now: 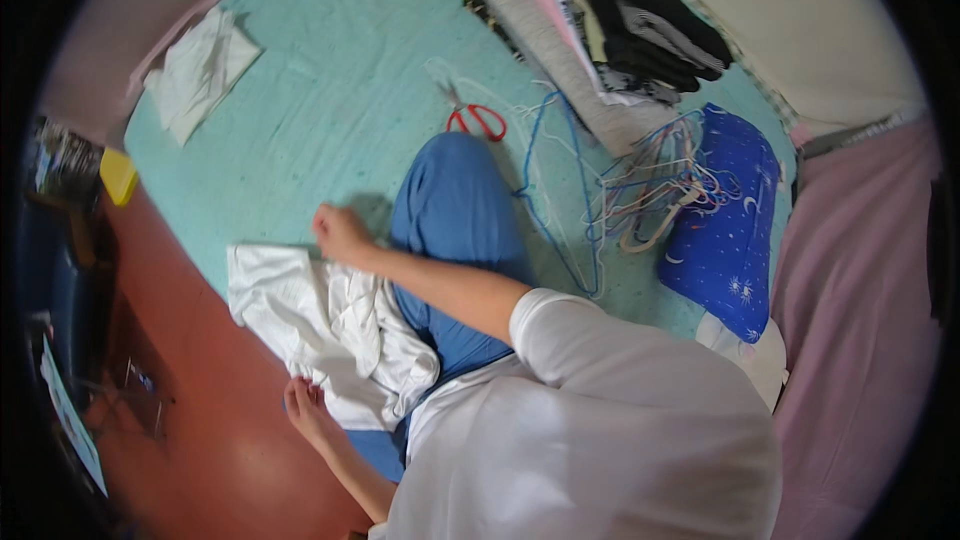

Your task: The person folds a collared shirt on a bed, then uses shears to cut loose threads from a white garment before unfolding and smoothing it.

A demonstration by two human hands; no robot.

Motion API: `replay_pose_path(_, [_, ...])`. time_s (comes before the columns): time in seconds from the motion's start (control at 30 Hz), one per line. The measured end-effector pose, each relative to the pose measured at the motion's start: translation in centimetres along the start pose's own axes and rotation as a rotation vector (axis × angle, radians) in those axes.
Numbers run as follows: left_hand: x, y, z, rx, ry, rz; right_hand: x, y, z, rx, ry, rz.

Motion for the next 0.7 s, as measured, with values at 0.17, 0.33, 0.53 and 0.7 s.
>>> replay_pose_path(0.17, [4.9,-3.0,-1.5,0.113,0.099,0.222,0.1,2.0,-1.3,0.115,0.226,0.463])
replay_pose_path(0.33, [10.5,-2.5,-2.8,0.009,0.213,0.224,5.7,5.1,-11.8,0.309,0.968,0.443])
replay_pose_path(0.53, [13.0,0.7,-3.8,-0.249,0.342,0.082,5.2,4.6,-13.8,0.309,0.952,0.516])
replay_pose_path(0.7, [11.4,1.3,-3.5,-0.272,0.342,-0.292,5.8,5.1,-13.7,0.161,0.937,0.456])
Point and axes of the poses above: each hand's wrist, its own z-axis towards the middle knuckle, its own x-axis out of the palm, y = z × x, the point moved 10 cm from there along z, towards the middle knuckle, and after that the axes turned 1 degree about y, right-handed, at the moved point
